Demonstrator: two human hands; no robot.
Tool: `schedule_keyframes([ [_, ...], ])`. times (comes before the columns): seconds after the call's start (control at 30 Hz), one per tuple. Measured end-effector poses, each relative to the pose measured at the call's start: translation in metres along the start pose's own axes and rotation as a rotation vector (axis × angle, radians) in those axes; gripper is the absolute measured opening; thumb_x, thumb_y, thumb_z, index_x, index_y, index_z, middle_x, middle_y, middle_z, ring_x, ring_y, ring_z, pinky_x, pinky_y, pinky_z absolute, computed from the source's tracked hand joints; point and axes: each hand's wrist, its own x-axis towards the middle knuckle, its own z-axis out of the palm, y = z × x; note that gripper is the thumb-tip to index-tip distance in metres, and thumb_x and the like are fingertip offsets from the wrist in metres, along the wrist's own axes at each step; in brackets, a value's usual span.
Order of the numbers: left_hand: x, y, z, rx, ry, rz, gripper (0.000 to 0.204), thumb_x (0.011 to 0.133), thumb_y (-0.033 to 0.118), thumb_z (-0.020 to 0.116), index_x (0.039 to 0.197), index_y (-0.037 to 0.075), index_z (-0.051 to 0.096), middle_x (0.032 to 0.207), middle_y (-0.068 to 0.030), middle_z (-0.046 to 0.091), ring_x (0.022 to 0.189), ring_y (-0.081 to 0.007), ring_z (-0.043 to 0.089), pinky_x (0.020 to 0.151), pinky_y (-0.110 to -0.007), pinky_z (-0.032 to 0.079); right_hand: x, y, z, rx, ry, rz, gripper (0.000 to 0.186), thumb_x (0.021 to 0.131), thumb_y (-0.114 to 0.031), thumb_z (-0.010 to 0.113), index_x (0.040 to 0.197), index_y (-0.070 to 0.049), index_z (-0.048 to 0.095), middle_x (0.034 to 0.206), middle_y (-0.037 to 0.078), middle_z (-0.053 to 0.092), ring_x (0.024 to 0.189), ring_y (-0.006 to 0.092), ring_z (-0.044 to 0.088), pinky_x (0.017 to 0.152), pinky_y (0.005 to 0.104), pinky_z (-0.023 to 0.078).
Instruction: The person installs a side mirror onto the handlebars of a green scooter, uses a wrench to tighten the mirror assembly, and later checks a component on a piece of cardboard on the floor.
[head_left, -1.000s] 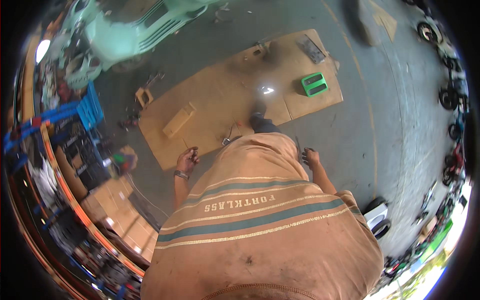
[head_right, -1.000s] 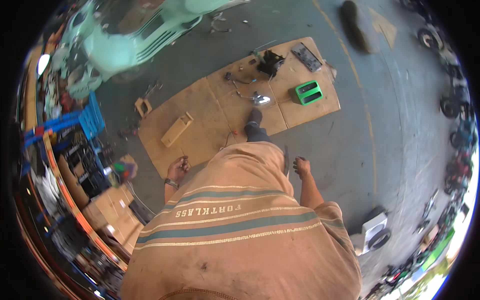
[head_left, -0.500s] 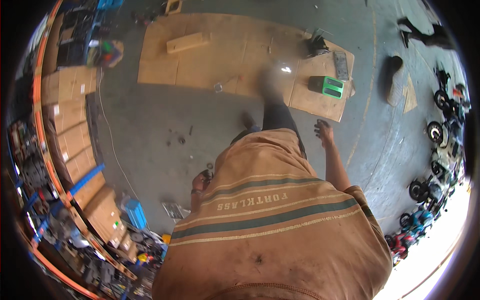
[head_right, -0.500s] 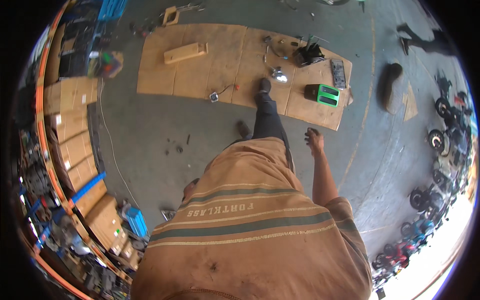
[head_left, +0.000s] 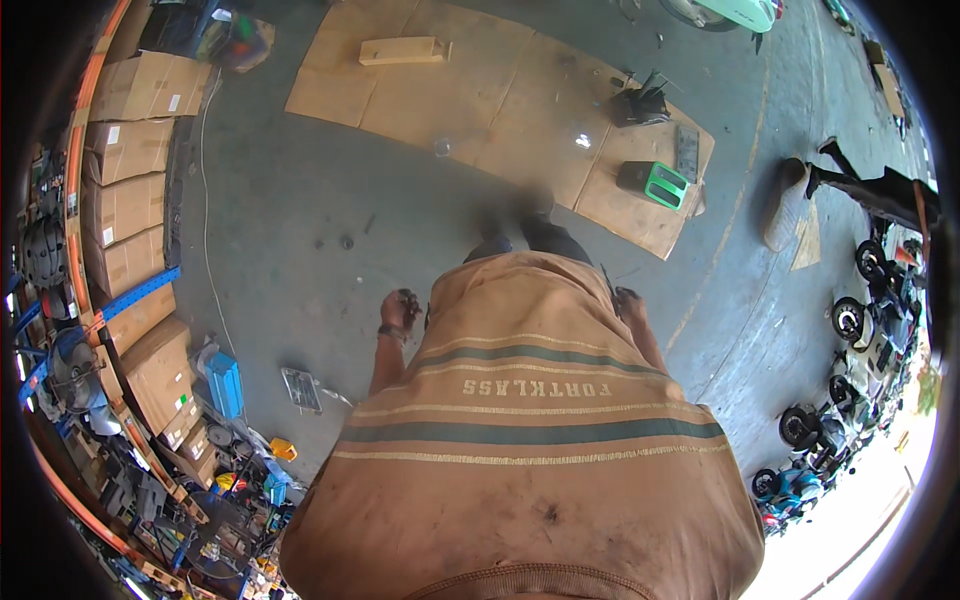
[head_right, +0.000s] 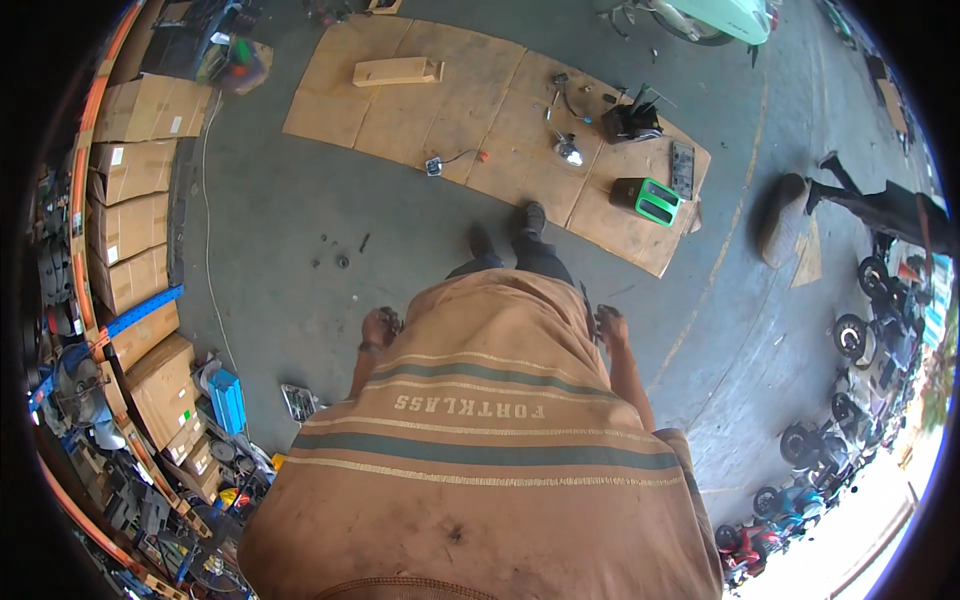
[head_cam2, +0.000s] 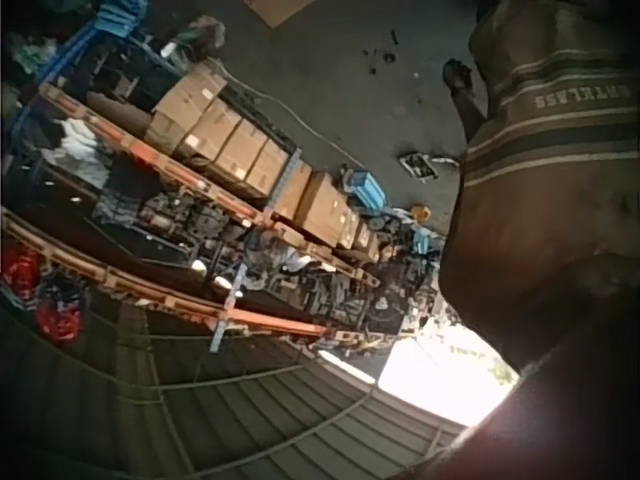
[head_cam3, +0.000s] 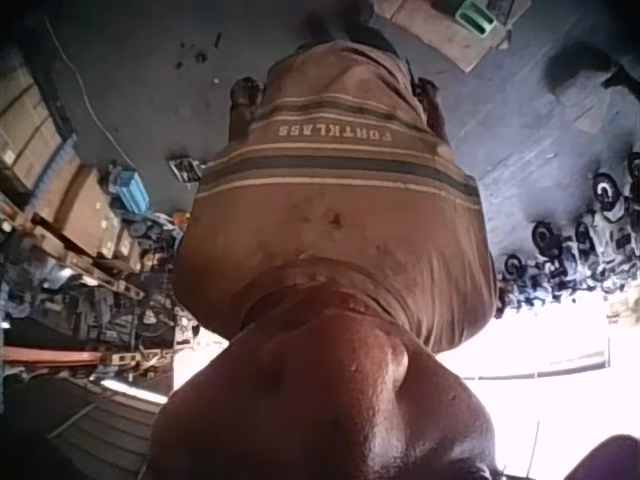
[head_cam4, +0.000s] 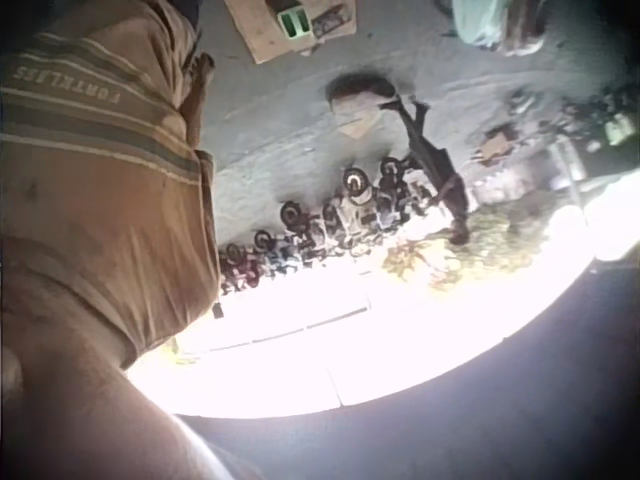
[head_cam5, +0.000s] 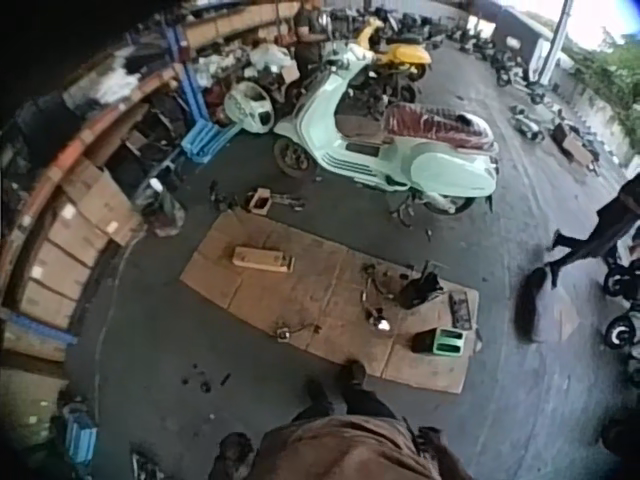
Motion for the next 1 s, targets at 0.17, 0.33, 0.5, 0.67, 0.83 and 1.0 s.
schedule_keyframes([
  [0.17, 0.012, 0.039, 0.035, 0.101, -0.102, 0.087, 0.015, 0.087, 0.017, 0.051, 0.093, 0.004, 0.056, 0.072, -0.0070, 0.053, 0.057, -0.0170, 0.050, 0.050, -0.032, 0.042, -0.045, -0.082, -0.030, 0.362, 0.124, 0.182, 0.043, 0.092, -0.034, 0.054, 0.129, -0.011, 0.053, 0.111, 0.007, 0.063, 0.089, 0.0174, 0.058, 0.076, 0.0338, 0.046],
  [0.33, -0.006, 0.042, 0.055, 0.264, -0.065, 0.129, 0.017, 0.090, 0.012, 0.052, 0.102, 0.001, 0.054, 0.077, -0.0067, 0.053, 0.061, -0.0157, 0.050, 0.052, -0.032, 0.043, -0.051, -0.082, -0.027, 0.364, 0.119, 0.213, 0.045, 0.092, -0.034, 0.055, 0.130, -0.010, 0.052, 0.113, 0.009, 0.062, 0.093, 0.0212, 0.059, 0.080, 0.0343, 0.047],
  [0.5, -0.002, 0.014, 0.037, 0.396, -0.123, 0.008, 0.017, 0.094, 0.019, 0.053, 0.098, 0.003, 0.055, 0.073, -0.0046, 0.053, 0.060, -0.0145, 0.049, 0.053, -0.031, 0.045, -0.019, 0.011, -0.011, 0.043, 0.004, -0.062, 0.038, 0.092, -0.034, 0.056, 0.120, -0.008, 0.058, 0.102, 0.011, 0.066, 0.087, 0.0214, 0.061, 0.072, 0.0314, 0.050],
  [0.67, 0.006, -0.040, 0.013, 0.361, -0.119, -0.129, 0.021, 0.093, 0.023, 0.057, 0.093, 0.003, 0.062, 0.073, -0.0043, 0.056, 0.060, -0.0143, 0.051, 0.054, -0.031, 0.046, 0.058, 0.095, -0.029, -0.304, -0.025, -0.312, 0.034, 0.093, -0.033, 0.050, 0.107, -0.006, 0.066, 0.099, 0.014, 0.067, 0.088, 0.0249, 0.064, 0.076, 0.0329, 0.050],
  [0.83, 0.001, -0.014, 0.043, 0.378, -0.048, -0.081, 0.018, 0.088, 0.017, 0.056, 0.093, 0.001, 0.064, 0.072, -0.0060, 0.058, 0.060, -0.0146, 0.051, 0.054, -0.031, 0.046, -0.013, -0.043, -0.041, 0.144, -0.048, 0.070, 0.040, 0.091, -0.029, 0.057, 0.124, -0.006, 0.056, 0.106, 0.011, 0.065, 0.087, 0.0228, 0.062, 0.073, 0.0348, 0.050],
  [1.0, -0.013, 0.004, 0.064, 0.191, -0.016, 0.088, 0.016, 0.077, 0.011, 0.052, 0.084, 0.000, 0.062, 0.068, -0.0062, 0.055, 0.057, -0.0155, 0.049, 0.053, -0.031, 0.045, 0.014, -0.106, -0.049, 0.265, -0.034, 0.176, 0.040, 0.091, -0.030, 0.055, 0.126, -0.009, 0.054, 0.105, 0.007, 0.065, 0.081, 0.0181, 0.060, 0.070, 0.0342, 0.048],
])
